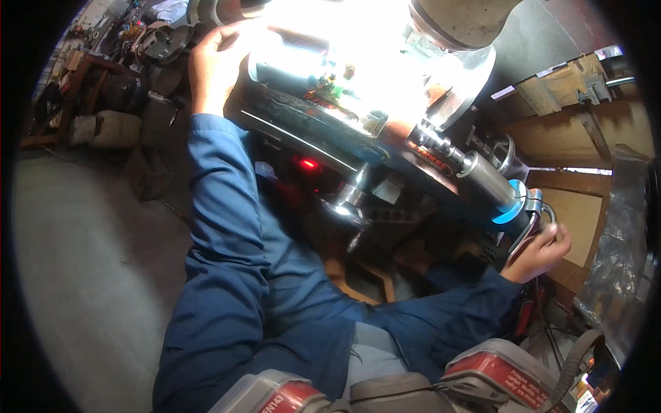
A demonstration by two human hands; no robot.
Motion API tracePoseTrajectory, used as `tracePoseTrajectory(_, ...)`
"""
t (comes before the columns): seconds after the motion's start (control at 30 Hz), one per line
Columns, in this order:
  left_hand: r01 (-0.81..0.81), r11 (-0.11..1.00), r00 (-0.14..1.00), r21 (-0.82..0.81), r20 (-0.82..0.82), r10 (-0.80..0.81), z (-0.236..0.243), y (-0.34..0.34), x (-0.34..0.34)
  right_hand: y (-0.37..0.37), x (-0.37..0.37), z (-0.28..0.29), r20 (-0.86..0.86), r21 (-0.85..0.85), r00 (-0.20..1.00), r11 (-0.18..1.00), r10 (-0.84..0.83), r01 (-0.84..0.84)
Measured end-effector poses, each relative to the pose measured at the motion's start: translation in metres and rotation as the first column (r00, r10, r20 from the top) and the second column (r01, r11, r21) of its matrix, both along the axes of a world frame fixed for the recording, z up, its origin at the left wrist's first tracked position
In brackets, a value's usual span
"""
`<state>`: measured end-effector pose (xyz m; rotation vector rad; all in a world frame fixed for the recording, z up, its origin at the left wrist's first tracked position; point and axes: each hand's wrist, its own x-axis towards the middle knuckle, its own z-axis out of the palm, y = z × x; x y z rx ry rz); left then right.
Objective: Operating a precision lathe to measure and machine a cylindrical part.
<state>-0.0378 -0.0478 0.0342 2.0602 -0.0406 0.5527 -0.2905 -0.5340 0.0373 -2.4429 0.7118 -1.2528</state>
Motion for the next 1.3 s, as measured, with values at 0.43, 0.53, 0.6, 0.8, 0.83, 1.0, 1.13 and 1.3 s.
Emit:
tracePoseTrajectory(0.43, 0.023, 1.000, 1.000, 0.001, -0.013, -0.023, 0.001, 0.002, -0.002, 0.018, -0.004, -0.014, 0.086, -0.163, 0.991, 0.983, 0.098, -0.083)
tracePoseTrajectory(0.53, 0.052, 0.995, 0.998, -0.089, -0.028, -0.055, 0.011, -0.005, -0.009, 0.012, -0.001, 0.006, -0.010, -0.008, 0.985, 0.985, 0.171, -0.171)
tracePoseTrajectory(0.6, 0.231, 0.944, 0.966, -0.236, -0.061, -0.252, 0.031, -0.007, -0.022, 0.004, 0.002, 0.017, -0.062, 0.130, 0.973, 0.968, 0.222, -0.213)
tracePoseTrajectory(0.8, 0.085, 0.993, 0.996, -0.085, -0.002, -0.086, 0.001, 0.001, -0.003, -0.014, 0.022, 0.047, -0.288, 0.615, 0.866, 0.772, 0.409, -0.159)
tracePoseTrajectory(0.83, 0.091, 0.992, 0.996, -0.085, 0.004, -0.091, 0.001, 0.001, -0.001, -0.017, 0.026, 0.050, -0.313, 0.667, 0.847, 0.735, 0.429, -0.126)
tracePoseTrajectory(1.0, 0.095, 0.988, 0.995, -0.119, -0.017, -0.098, -0.005, 0.004, 0.004, -0.043, 0.044, 0.057, -0.365, 0.779, 0.767, 0.624, 0.528, -0.058)
tracePoseTrajectory(1.13, 0.104, 0.985, 0.994, -0.139, -0.019, -0.108, -0.007, 0.007, 0.004, -0.061, 0.061, 0.060, -0.520, 0.832, 0.583, 0.523, 0.624, 0.182)
tracePoseTrajectory(1.3, 0.109, 0.982, 0.993, -0.154, -0.025, -0.114, -0.014, 0.009, 0.006, -0.041, 0.059, 0.070, -0.571, 0.780, 0.594, 0.601, 0.567, 0.176)
